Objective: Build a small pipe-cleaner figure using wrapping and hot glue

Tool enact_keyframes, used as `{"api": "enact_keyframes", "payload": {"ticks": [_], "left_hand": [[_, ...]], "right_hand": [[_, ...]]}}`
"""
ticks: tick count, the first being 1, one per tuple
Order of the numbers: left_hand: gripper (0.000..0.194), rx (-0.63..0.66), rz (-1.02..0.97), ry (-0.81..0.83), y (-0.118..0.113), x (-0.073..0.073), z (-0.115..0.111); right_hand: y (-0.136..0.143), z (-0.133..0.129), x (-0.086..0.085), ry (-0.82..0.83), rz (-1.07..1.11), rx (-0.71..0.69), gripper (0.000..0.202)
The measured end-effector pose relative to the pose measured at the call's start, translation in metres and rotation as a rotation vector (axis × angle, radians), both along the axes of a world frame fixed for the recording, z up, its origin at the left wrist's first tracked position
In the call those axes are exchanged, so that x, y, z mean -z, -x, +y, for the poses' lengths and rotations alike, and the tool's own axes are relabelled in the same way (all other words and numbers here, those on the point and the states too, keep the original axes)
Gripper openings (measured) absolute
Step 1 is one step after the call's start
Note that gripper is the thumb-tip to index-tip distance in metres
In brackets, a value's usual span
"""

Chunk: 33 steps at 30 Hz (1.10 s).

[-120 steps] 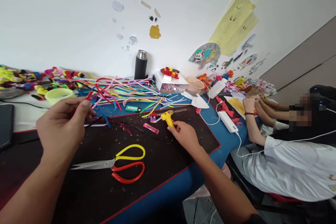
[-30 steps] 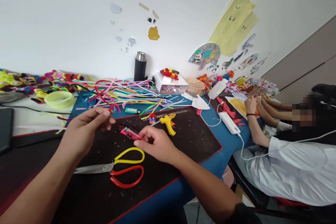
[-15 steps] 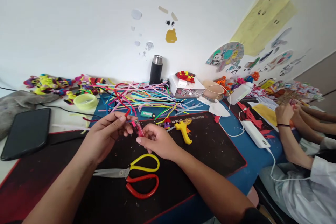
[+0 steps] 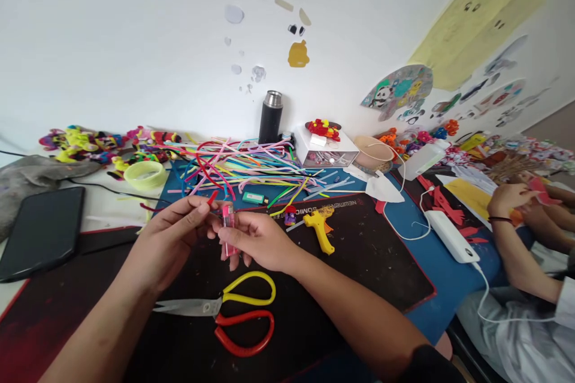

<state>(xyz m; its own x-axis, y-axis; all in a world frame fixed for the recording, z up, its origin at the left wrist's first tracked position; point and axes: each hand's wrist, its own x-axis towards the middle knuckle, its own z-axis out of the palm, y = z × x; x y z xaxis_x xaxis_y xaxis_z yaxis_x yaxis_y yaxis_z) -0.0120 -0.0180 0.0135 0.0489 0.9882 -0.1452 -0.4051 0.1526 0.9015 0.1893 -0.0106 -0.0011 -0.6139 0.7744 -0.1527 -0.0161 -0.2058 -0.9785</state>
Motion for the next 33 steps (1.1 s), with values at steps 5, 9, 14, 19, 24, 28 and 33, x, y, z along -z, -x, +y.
{"api": "enact_keyframes", "payload": {"ticks": [5,9,14,19,24,28,33], "left_hand": [[0.051,-0.175,0.040,-0.025,0.001,-0.003,0.004],[0.042,-0.210,0.143,-0.077,0.001,-0.003,0.005],[0.034,-0.201,0.244,-0.113,-0.002,0.006,0.001],[0.041,-0.184,0.472,-0.188,-0.006,0.004,-0.002],[0.042,-0.174,0.598,-0.228,-0.011,-0.001,-0.003],[0.037,-0.160,0.681,-0.260,-0.013,0.001,-0.003],[0.046,-0.143,0.670,-0.272,-0.014,0.003,-0.003]], "right_hand": [[0.009,0.005,-0.002,-0.007,0.093,0.034,0.053],[0.014,0.000,-0.001,0.026,0.113,0.001,0.044],[0.003,-0.007,0.004,0.029,0.085,-0.045,0.042],[-0.009,-0.003,0.010,0.004,0.095,-0.021,0.037],[-0.013,0.004,0.008,-0.020,0.101,0.015,0.030],[-0.014,0.006,0.009,-0.027,0.120,0.040,0.031],[-0.014,0.005,0.007,-0.019,0.147,0.046,0.044]]}}
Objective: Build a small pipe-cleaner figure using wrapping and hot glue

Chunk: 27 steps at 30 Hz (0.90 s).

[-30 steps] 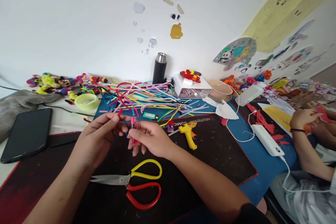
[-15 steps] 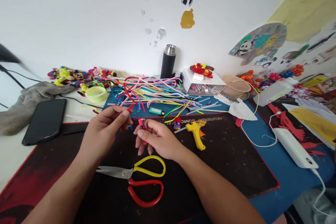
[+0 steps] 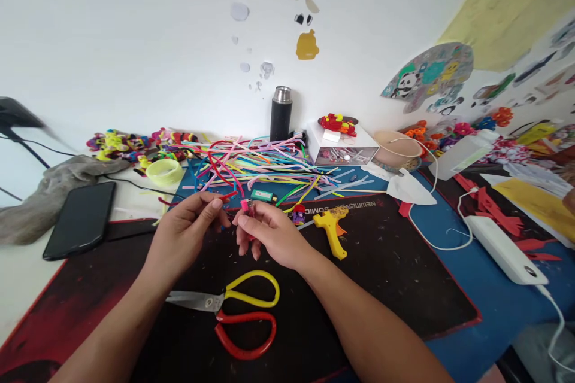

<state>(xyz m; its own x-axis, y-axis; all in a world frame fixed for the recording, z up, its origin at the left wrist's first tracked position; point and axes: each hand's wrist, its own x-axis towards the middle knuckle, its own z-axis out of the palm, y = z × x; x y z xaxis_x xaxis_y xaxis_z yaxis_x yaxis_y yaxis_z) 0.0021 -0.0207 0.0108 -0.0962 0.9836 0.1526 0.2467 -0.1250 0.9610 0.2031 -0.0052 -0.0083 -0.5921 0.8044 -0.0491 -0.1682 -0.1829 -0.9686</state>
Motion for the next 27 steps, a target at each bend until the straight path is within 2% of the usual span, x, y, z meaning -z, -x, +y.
{"api": "enact_keyframes", "payload": {"ticks": [6,21,27], "left_hand": [[0.063,0.063,0.004,0.034,-0.003,0.000,-0.001],[0.065,0.155,0.024,0.057,-0.006,0.001,-0.003],[0.068,0.159,0.092,0.043,-0.004,0.003,-0.005]], "right_hand": [[0.001,-0.002,-0.004,0.038,0.026,0.045,0.059],[0.000,-0.002,-0.003,-0.008,0.036,0.048,0.069],[0.002,-0.002,0.009,-0.148,-0.126,0.168,0.063]]}}
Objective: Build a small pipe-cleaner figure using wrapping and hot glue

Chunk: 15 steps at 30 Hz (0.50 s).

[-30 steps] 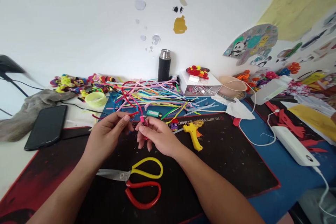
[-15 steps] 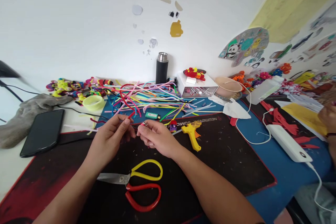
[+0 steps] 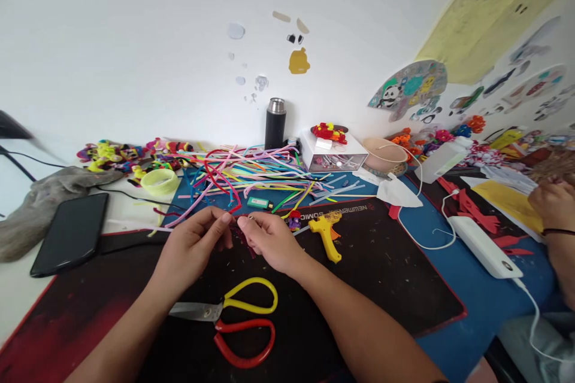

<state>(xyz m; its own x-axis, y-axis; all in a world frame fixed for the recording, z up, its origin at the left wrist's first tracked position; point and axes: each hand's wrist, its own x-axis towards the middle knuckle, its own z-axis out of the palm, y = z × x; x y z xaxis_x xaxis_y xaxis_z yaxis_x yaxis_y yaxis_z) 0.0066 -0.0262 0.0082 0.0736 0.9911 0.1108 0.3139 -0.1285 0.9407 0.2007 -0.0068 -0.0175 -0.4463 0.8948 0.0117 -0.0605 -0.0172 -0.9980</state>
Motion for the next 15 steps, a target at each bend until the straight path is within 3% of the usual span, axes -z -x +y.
{"api": "enact_keyframes", "payload": {"ticks": [5,11,15], "left_hand": [[0.063,-0.018,0.004,-0.060,-0.003,-0.001,-0.002],[0.050,0.049,-0.049,0.002,-0.003,0.009,-0.001],[0.053,0.053,-0.125,0.040,-0.001,0.015,0.000]], "right_hand": [[0.001,-0.003,0.002,-0.120,-0.190,0.073,0.054],[0.001,-0.004,-0.003,-0.156,-0.243,0.080,0.042],[0.001,-0.002,-0.004,-0.165,-0.263,0.096,0.042]]}}
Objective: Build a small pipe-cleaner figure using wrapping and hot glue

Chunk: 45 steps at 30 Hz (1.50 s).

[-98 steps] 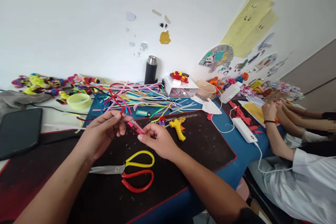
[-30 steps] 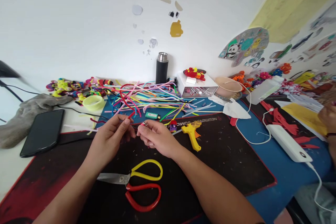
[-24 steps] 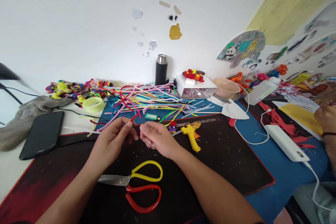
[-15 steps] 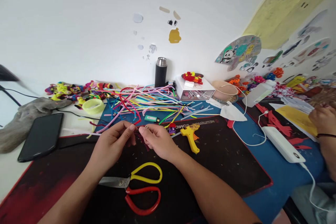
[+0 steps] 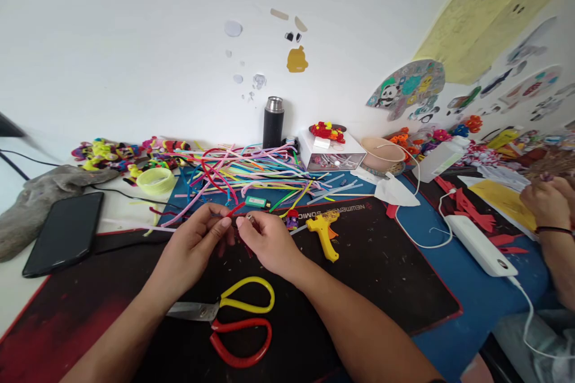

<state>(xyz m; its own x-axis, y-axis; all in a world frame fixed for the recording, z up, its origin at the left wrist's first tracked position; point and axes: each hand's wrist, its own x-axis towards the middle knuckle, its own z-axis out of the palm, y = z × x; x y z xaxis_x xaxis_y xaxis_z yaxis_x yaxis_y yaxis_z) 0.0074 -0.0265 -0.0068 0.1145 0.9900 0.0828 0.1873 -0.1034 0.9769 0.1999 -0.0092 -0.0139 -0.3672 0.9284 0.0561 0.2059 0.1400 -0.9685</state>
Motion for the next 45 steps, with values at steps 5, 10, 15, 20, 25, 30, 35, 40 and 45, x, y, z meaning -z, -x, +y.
{"api": "enact_keyframes", "payload": {"ticks": [5,10,15,20,25,30,35,40,45], "left_hand": [[0.061,0.003,-0.005,0.020,-0.001,-0.009,-0.001],[0.064,-0.001,0.022,0.028,-0.003,-0.018,-0.002],[0.064,-0.009,0.063,0.024,-0.003,-0.019,-0.003],[0.062,0.002,0.077,0.033,-0.004,-0.019,-0.004],[0.063,-0.003,0.091,0.030,-0.004,-0.020,-0.004],[0.063,-0.002,0.092,0.031,-0.003,-0.019,-0.004],[0.062,0.003,0.093,0.027,-0.004,-0.020,-0.004],[0.061,0.004,0.089,0.024,-0.004,-0.022,-0.005],[0.060,0.019,0.083,0.030,-0.004,-0.021,-0.005]], "right_hand": [[0.001,-0.001,0.000,-0.020,-0.021,0.038,0.046],[0.002,-0.001,-0.003,-0.045,-0.055,0.065,0.046],[0.002,0.001,-0.004,-0.072,-0.081,0.076,0.044],[0.002,0.000,-0.002,-0.094,-0.099,0.093,0.042],[0.003,-0.002,-0.005,-0.121,-0.125,0.078,0.041],[0.002,-0.002,-0.006,-0.105,-0.153,0.077,0.042],[0.002,-0.001,-0.006,-0.111,-0.156,0.080,0.041],[0.003,-0.002,-0.006,-0.102,-0.143,0.069,0.042],[0.003,-0.002,-0.008,-0.092,-0.172,0.075,0.042]]}}
